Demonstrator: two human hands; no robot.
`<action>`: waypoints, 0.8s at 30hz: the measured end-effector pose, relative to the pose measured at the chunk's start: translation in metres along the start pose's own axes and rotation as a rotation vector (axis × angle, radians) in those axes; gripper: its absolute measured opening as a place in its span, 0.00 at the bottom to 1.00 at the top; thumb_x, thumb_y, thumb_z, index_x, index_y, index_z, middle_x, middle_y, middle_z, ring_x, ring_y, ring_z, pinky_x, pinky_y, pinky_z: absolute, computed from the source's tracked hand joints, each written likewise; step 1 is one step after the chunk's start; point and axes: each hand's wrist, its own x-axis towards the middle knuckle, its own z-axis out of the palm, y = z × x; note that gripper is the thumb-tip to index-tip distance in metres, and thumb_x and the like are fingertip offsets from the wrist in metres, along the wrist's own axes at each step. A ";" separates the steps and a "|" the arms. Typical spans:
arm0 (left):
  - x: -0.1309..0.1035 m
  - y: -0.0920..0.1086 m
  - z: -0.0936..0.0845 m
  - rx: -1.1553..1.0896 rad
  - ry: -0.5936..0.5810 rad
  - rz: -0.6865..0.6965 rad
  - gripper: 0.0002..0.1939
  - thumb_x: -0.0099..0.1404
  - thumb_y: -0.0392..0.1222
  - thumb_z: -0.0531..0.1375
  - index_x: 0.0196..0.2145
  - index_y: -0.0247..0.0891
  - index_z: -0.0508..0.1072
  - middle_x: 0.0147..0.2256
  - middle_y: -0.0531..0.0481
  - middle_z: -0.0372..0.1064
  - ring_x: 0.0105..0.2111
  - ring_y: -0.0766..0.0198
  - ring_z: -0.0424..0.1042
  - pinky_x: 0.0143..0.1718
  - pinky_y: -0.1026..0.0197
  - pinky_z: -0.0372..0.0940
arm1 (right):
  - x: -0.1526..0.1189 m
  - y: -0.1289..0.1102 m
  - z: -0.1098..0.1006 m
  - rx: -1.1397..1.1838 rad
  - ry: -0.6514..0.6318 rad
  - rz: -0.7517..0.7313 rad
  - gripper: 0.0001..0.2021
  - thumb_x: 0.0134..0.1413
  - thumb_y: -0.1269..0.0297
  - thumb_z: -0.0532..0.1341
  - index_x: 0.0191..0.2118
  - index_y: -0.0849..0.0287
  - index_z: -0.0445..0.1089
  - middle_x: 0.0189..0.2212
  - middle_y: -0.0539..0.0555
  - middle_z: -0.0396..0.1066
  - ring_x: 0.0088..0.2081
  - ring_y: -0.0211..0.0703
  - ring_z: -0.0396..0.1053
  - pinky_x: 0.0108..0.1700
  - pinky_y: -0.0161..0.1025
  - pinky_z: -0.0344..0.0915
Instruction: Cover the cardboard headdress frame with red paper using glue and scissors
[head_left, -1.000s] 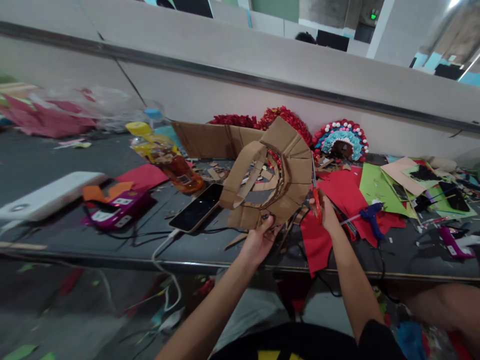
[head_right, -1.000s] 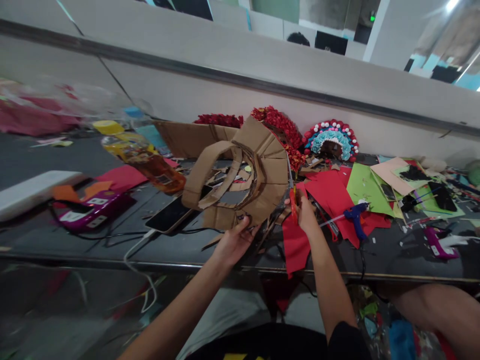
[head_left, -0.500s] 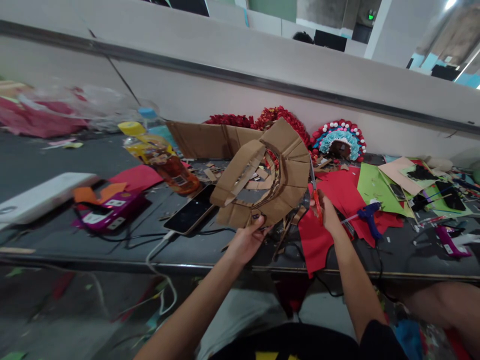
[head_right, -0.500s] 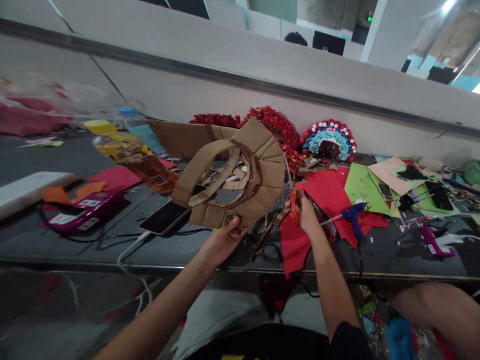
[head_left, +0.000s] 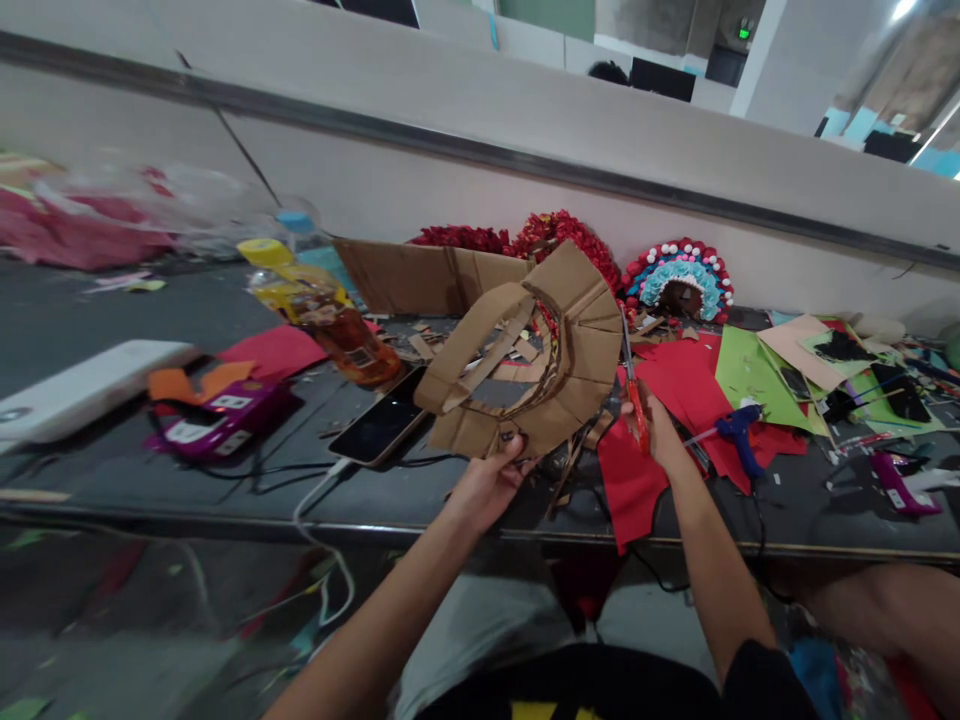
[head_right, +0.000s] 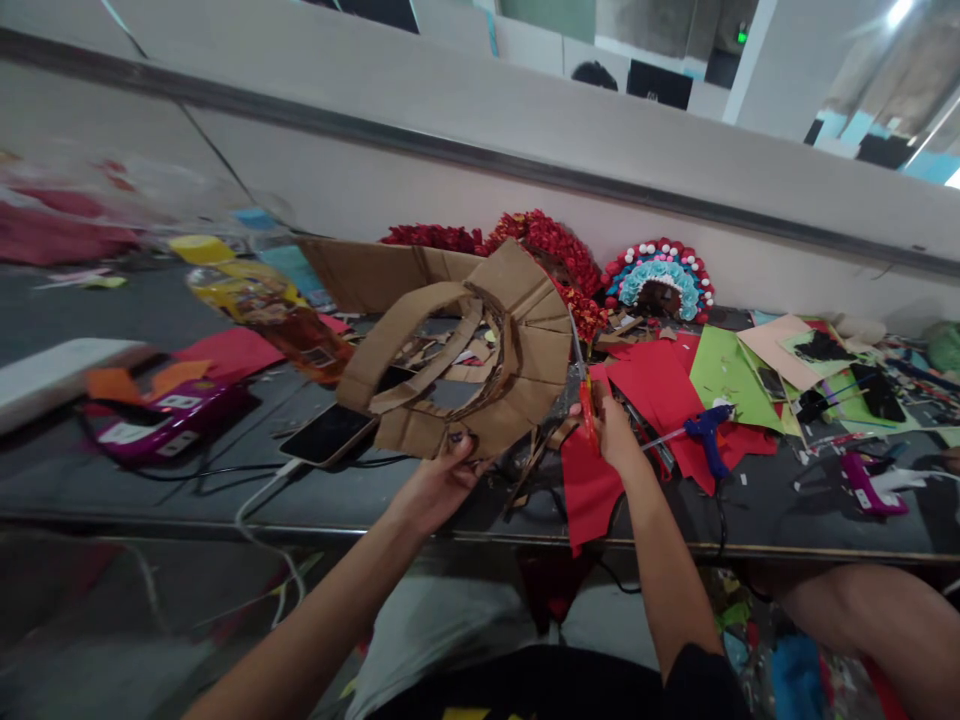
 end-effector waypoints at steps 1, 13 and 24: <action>0.000 0.002 -0.002 0.009 -0.002 0.004 0.11 0.50 0.28 0.65 0.33 0.36 0.75 0.31 0.50 0.77 0.34 0.60 0.76 0.35 0.62 0.73 | -0.002 -0.002 -0.001 0.017 0.008 -0.005 0.20 0.47 0.41 0.54 0.29 0.55 0.63 0.19 0.46 0.64 0.18 0.33 0.61 0.18 0.31 0.56; 0.001 0.016 -0.019 0.139 0.014 0.025 0.18 0.48 0.29 0.66 0.39 0.37 0.74 0.34 0.48 0.78 0.39 0.55 0.76 0.42 0.56 0.72 | -0.022 -0.012 -0.004 0.006 0.026 0.121 0.21 0.46 0.41 0.56 0.28 0.57 0.64 0.14 0.43 0.62 0.14 0.31 0.54 0.16 0.31 0.50; -0.002 0.018 -0.019 0.120 -0.012 0.047 0.22 0.47 0.29 0.66 0.42 0.37 0.73 0.35 0.48 0.77 0.40 0.55 0.76 0.43 0.56 0.72 | -0.021 -0.006 -0.007 -0.100 0.002 0.023 0.17 0.48 0.45 0.54 0.29 0.55 0.63 0.18 0.44 0.63 0.16 0.32 0.55 0.19 0.32 0.53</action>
